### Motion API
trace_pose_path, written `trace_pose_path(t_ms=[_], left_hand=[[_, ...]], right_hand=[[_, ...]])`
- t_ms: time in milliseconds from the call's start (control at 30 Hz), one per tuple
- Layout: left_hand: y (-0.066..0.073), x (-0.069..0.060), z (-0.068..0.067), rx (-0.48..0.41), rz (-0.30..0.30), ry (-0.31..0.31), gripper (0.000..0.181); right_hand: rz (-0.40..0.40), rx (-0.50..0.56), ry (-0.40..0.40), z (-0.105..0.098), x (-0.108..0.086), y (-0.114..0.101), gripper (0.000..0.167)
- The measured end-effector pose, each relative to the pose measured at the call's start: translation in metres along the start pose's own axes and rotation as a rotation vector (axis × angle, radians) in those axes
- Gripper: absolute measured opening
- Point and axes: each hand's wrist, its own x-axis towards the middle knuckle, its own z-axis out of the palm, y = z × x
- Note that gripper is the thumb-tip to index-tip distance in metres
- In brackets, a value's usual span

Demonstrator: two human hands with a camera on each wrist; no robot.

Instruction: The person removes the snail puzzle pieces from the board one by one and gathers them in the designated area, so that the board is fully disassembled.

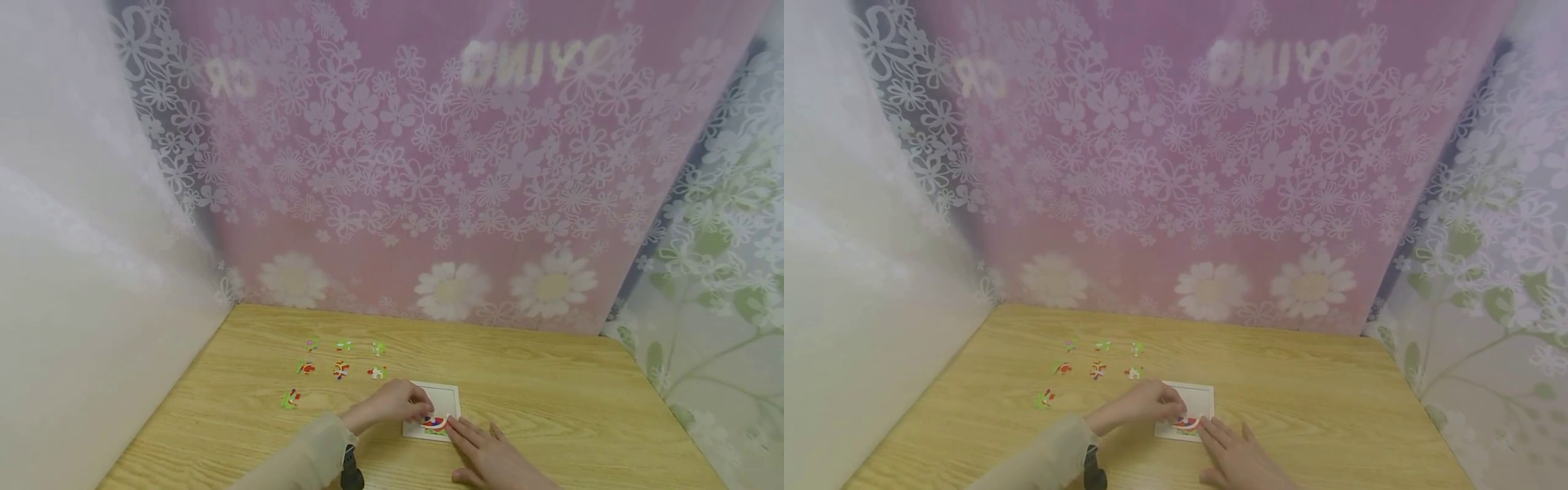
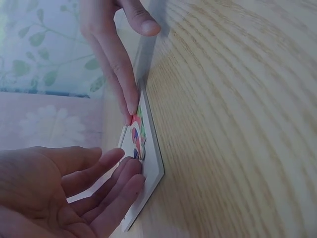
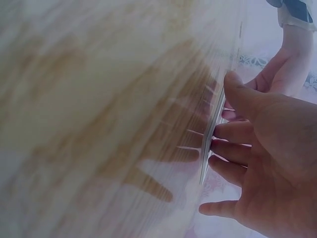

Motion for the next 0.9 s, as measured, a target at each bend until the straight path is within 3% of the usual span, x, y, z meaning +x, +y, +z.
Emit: trace_pose_path(t_ms=[200,533,900], left_hand=[[0.003,0.0018,0.0028,0.01,-0.027,0.015,0.01],[0.0017,0.0052,0.0058,0.106,0.013,0.026,0.006],[-0.0002,0.0036,0.0064,0.062,0.028,0.044,0.008]], right_hand=[[-0.009,0.011,0.008,0.0012,0.0005,0.0008,0.073],[-0.013,0.031,0.012,-0.0004,-0.0001,-0.0004,0.072],[-0.004,0.028,0.017,0.0015,-0.0005,0.0006,0.073]])
